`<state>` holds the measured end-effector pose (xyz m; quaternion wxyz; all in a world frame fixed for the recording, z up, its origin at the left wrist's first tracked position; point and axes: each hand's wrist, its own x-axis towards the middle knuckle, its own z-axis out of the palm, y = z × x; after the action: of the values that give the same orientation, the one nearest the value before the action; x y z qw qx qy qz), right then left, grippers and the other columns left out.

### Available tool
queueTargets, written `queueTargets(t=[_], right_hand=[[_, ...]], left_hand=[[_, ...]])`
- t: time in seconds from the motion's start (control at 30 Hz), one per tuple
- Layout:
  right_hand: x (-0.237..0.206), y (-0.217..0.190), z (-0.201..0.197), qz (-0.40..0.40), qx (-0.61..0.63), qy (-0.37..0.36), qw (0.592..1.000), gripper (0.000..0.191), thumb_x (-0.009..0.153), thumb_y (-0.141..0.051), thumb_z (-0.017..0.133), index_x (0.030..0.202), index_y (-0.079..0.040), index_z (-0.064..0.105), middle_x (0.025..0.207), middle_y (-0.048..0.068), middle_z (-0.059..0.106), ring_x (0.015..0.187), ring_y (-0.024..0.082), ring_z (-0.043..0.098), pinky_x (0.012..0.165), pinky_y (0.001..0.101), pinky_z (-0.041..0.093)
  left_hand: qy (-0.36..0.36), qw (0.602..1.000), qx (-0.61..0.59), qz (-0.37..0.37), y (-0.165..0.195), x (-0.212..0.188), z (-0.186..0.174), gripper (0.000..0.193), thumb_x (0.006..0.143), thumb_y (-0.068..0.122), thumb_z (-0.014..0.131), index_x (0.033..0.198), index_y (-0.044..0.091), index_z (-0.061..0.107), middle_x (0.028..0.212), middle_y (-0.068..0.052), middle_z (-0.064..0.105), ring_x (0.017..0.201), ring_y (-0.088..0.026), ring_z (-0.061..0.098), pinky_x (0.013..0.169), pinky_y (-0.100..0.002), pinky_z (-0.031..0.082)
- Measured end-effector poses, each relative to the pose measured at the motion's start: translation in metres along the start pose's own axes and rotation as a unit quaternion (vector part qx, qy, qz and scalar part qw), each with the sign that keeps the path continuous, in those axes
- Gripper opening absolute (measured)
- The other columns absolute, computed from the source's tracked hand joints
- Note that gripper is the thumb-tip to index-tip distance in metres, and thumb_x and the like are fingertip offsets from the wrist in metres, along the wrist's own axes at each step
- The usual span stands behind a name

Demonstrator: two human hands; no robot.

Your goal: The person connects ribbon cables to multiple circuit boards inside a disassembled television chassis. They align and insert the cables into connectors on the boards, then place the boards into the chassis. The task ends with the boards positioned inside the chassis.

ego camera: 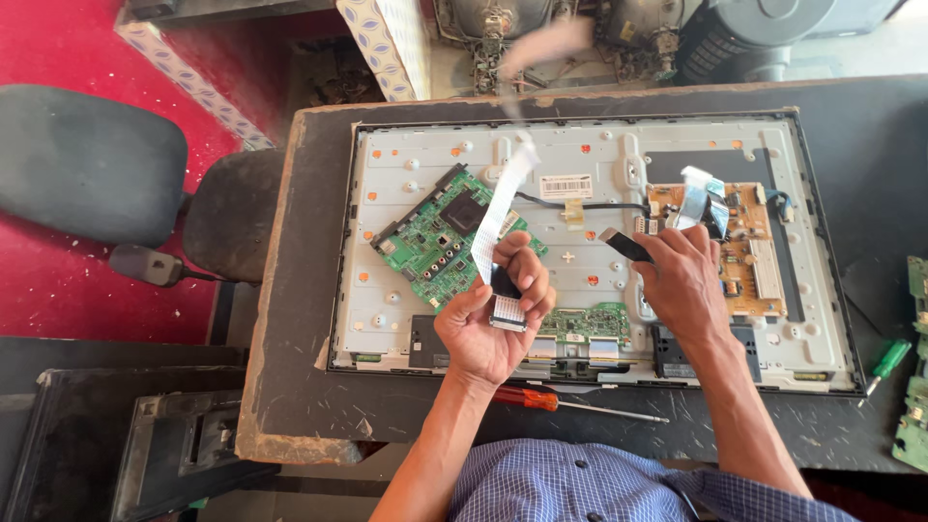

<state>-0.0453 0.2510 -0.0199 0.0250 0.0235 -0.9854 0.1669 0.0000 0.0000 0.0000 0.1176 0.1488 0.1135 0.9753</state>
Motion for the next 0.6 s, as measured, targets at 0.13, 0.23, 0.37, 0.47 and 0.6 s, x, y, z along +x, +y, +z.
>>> queueTargets(t=[0.13,0.23,0.37,0.47,0.6], right_hand=[[-0.007,0.004,0.006,-0.079,0.019,0.091,0.992,0.056,0.084,-0.009,0.076,0.139,-0.006,0.066,0.127,0.01,0.067,0.123,0.033,0.052,0.108,0.0456,0.041],[-0.023,-0.005,0.013,-0.06,0.133,0.125,0.981,0.049,0.084,-0.012,0.078,0.132,-0.004,0.069,0.121,0.01,0.071,0.111,0.031,0.063,0.095,0.0437,0.052],[-0.047,-0.024,0.022,0.08,0.487,0.006,0.87,0.034,0.093,-0.014,0.074,0.123,0.003,0.072,0.103,0.011,0.079,0.089,0.019,0.075,0.079,0.0347,0.062],[-0.056,-0.03,0.027,0.134,0.604,-0.048,0.784,0.035,0.093,-0.01,0.071,0.123,0.008,0.069,0.099,0.014,0.078,0.085,0.018,0.075,0.078,0.0313,0.063],[-0.056,-0.027,0.035,0.141,0.65,-0.065,0.744,0.037,0.087,-0.003,0.074,0.122,0.009,0.068,0.097,0.016,0.077,0.084,0.019,0.075,0.078,0.0316,0.063]], left_hand=[[0.035,0.999,0.002,-0.025,-0.005,0.007,0.007,0.079,0.089,0.031,0.073,0.152,-0.006,0.044,0.103,-0.007,0.052,0.09,-0.017,0.049,0.082,-0.031,0.042],[0.052,0.997,0.014,-0.046,-0.01,0.011,0.004,0.081,0.086,0.029,0.071,0.153,-0.006,0.043,0.102,-0.006,0.051,0.091,-0.017,0.05,0.084,-0.031,0.043],[0.068,0.993,0.062,-0.071,-0.021,0.016,-0.015,0.079,0.088,0.028,0.063,0.154,-0.009,0.041,0.106,-0.008,0.052,0.098,-0.018,0.052,0.096,-0.032,0.046],[0.083,0.986,0.102,-0.099,-0.033,0.016,-0.033,0.074,0.091,0.026,0.056,0.155,-0.009,0.042,0.114,-0.006,0.053,0.104,-0.017,0.051,0.101,-0.031,0.047],[0.101,0.973,0.158,-0.136,-0.048,0.019,-0.053,0.064,0.097,0.021,0.048,0.156,-0.005,0.045,0.121,-0.003,0.051,0.107,-0.013,0.048,0.097,-0.031,0.048]])
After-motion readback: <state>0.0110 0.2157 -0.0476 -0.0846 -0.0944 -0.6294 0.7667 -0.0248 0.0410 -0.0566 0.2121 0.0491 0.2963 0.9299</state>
